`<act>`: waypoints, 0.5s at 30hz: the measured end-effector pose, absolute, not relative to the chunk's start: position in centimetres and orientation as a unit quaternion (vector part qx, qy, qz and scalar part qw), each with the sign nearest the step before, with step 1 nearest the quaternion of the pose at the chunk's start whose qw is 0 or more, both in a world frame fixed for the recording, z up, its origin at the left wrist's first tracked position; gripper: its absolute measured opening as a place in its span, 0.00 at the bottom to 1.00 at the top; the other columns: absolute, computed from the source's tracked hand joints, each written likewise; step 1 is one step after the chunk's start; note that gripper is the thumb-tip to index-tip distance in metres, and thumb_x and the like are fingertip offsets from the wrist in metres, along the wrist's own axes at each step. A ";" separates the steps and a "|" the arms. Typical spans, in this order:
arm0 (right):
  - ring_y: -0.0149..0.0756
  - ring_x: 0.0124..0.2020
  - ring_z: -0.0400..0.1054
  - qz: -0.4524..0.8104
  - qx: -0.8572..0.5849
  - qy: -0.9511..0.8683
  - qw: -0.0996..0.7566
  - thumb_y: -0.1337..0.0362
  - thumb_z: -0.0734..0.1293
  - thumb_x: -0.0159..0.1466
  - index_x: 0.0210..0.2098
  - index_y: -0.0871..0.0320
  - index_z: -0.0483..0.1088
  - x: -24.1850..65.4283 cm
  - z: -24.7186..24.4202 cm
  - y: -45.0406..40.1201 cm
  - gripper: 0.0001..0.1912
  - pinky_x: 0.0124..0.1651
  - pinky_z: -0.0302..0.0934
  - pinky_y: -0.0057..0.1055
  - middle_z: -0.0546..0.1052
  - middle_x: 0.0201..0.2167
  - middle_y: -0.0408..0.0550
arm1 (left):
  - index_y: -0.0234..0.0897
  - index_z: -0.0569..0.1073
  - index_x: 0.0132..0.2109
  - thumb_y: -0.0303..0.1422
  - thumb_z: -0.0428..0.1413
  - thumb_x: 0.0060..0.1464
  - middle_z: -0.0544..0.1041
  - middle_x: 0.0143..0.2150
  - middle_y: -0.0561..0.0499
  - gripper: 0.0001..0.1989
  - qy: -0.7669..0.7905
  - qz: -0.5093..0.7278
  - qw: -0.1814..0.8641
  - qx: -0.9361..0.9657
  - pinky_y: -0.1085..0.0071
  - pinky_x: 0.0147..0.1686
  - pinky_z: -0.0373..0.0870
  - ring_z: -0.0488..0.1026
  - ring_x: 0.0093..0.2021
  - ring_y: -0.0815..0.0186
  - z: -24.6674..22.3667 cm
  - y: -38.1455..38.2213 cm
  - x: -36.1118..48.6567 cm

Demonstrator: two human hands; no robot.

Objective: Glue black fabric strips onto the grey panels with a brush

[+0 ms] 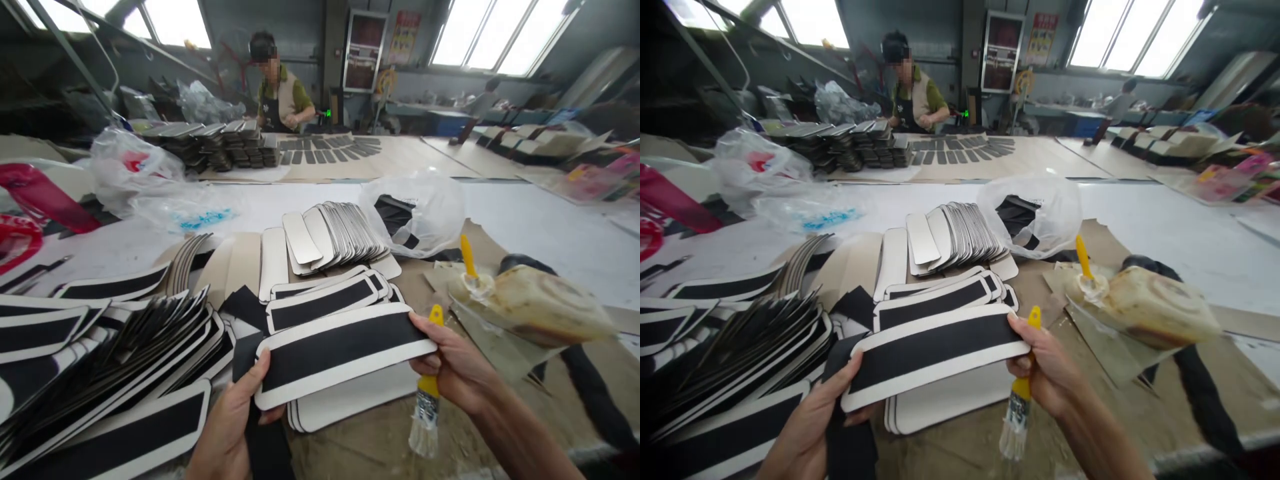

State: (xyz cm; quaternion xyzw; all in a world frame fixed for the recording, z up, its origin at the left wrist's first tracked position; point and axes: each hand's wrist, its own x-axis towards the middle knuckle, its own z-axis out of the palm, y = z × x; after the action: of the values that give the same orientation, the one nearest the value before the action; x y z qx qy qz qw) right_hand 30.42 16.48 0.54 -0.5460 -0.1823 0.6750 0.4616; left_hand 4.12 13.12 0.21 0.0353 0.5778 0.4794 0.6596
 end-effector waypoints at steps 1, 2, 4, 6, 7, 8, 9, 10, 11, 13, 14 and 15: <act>0.21 0.14 0.39 0.651 -0.563 -0.227 0.456 0.51 0.72 0.50 0.23 0.56 0.56 30.2 0.9 17.0 0.22 0.17 0.39 0.21 0.51 0.13 0.31 | 0.36 0.71 0.29 0.39 0.66 0.36 0.70 0.20 0.55 0.15 0.600 0.494 0.625 0.072 0.77 0.15 0.62 0.65 0.17 0.70 0.1 13.5 3.9; 0.22 0.15 0.41 0.605 -0.588 -0.291 0.451 0.50 0.70 0.51 0.22 0.56 0.56 30.0 1.2 17.5 0.21 0.18 0.40 0.22 0.52 0.14 0.33 | 0.37 0.73 0.34 0.40 0.65 0.39 0.74 0.25 0.53 0.16 0.630 0.506 0.575 0.129 0.73 0.23 0.69 0.71 0.25 0.65 0.0 13.9 3.7; 0.25 0.18 0.46 0.443 -0.639 -0.453 0.437 0.48 0.67 0.54 0.20 0.56 0.57 29.6 1.8 18.3 0.21 0.21 0.43 0.25 0.55 0.16 0.36 | 0.38 0.74 0.40 0.44 0.61 0.44 0.77 0.37 0.49 0.18 0.684 0.505 0.450 0.272 0.65 0.46 0.68 0.73 0.43 0.57 -0.1 14.7 3.4; 0.29 0.20 0.50 0.259 -0.656 -0.583 0.403 0.49 0.64 0.57 0.18 0.56 0.55 29.4 2.1 19.2 0.21 0.24 0.46 0.27 0.57 0.17 0.39 | 0.37 0.75 0.42 0.46 0.58 0.48 0.77 0.44 0.46 0.19 0.708 0.484 0.353 0.375 0.62 0.58 0.55 0.66 0.54 0.54 -0.2 15.4 3.3; 0.30 0.21 0.51 0.199 -0.656 -0.619 0.383 0.49 0.62 0.58 0.18 0.56 0.55 29.4 2.2 19.8 0.21 0.25 0.46 0.28 0.58 0.17 0.39 | 0.36 0.75 0.42 0.46 0.57 0.48 0.76 0.44 0.46 0.20 0.709 0.480 0.344 0.385 0.61 0.59 0.54 0.66 0.55 0.54 -0.3 15.8 3.2; 0.31 0.21 0.52 0.171 -0.657 -0.639 0.362 0.50 0.60 0.59 0.18 0.56 0.55 29.4 2.1 20.5 0.20 0.26 0.47 0.29 0.59 0.17 0.40 | 0.36 0.74 0.42 0.46 0.57 0.48 0.77 0.44 0.45 0.20 0.705 0.481 0.370 0.368 0.60 0.57 0.57 0.67 0.53 0.53 -0.4 16.3 3.2; 0.31 0.21 0.53 0.169 -0.658 -0.650 0.339 0.50 0.59 0.60 0.19 0.55 0.56 29.6 1.9 21.2 0.20 0.26 0.47 0.29 0.60 0.17 0.40 | 0.35 0.74 0.42 0.46 0.58 0.47 0.77 0.42 0.44 0.20 0.698 0.482 0.415 0.329 0.60 0.53 0.63 0.70 0.50 0.53 -0.5 16.8 3.2; 0.31 0.21 0.54 0.179 -0.661 -0.658 0.313 0.50 0.58 0.61 0.19 0.55 0.57 29.7 1.6 22.0 0.20 0.25 0.47 0.28 0.62 0.17 0.40 | 0.34 0.74 0.42 0.45 0.59 0.46 0.78 0.39 0.44 0.20 0.688 0.482 0.463 0.283 0.61 0.46 0.68 0.73 0.45 0.53 -0.6 17.4 3.3; 0.31 0.20 0.56 0.189 -0.664 -0.665 0.285 0.50 0.57 0.61 0.19 0.56 0.57 30.0 1.2 22.9 0.20 0.25 0.48 0.28 0.63 0.17 0.40 | 0.34 0.74 0.41 0.43 0.60 0.45 0.78 0.36 0.45 0.20 0.679 0.480 0.502 0.238 0.63 0.38 0.71 0.74 0.39 0.55 -0.8 18.0 3.2; 0.32 0.21 0.58 0.186 -0.668 -0.687 0.217 0.51 0.55 0.62 0.19 0.56 0.59 30.3 0.4 24.6 0.21 0.25 0.49 0.27 0.65 0.17 0.42 | 0.33 0.73 0.39 0.41 0.61 0.43 0.77 0.31 0.46 0.18 0.682 0.470 0.528 0.187 0.67 0.26 0.70 0.74 0.31 0.58 -1.3 19.3 3.1; 0.32 0.21 0.60 0.176 -0.670 -0.697 0.184 0.52 0.55 0.63 0.19 0.56 0.60 30.5 0.0 25.3 0.21 0.25 0.49 0.27 0.67 0.17 0.42 | 0.33 0.73 0.36 0.40 0.61 0.43 0.77 0.29 0.47 0.16 0.693 0.465 0.518 0.189 0.68 0.24 0.68 0.73 0.28 0.59 -1.7 19.9 2.9; 0.32 0.21 0.61 0.163 -0.674 -0.704 0.154 0.52 0.55 0.63 0.19 0.57 0.62 30.5 -0.3 25.9 0.21 0.25 0.49 0.27 0.69 0.18 0.43 | 0.32 0.73 0.33 0.39 0.61 0.42 0.75 0.25 0.47 0.14 0.707 0.453 0.502 0.208 0.68 0.23 0.67 0.72 0.27 0.59 -2.0 20.4 2.6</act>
State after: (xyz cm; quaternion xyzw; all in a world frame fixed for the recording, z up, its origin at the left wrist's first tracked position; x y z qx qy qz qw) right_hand 30.53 25.94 -0.33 -0.6736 -0.7042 0.1635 0.1538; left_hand 2.60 20.42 -2.01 0.2085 0.7068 0.4531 0.5017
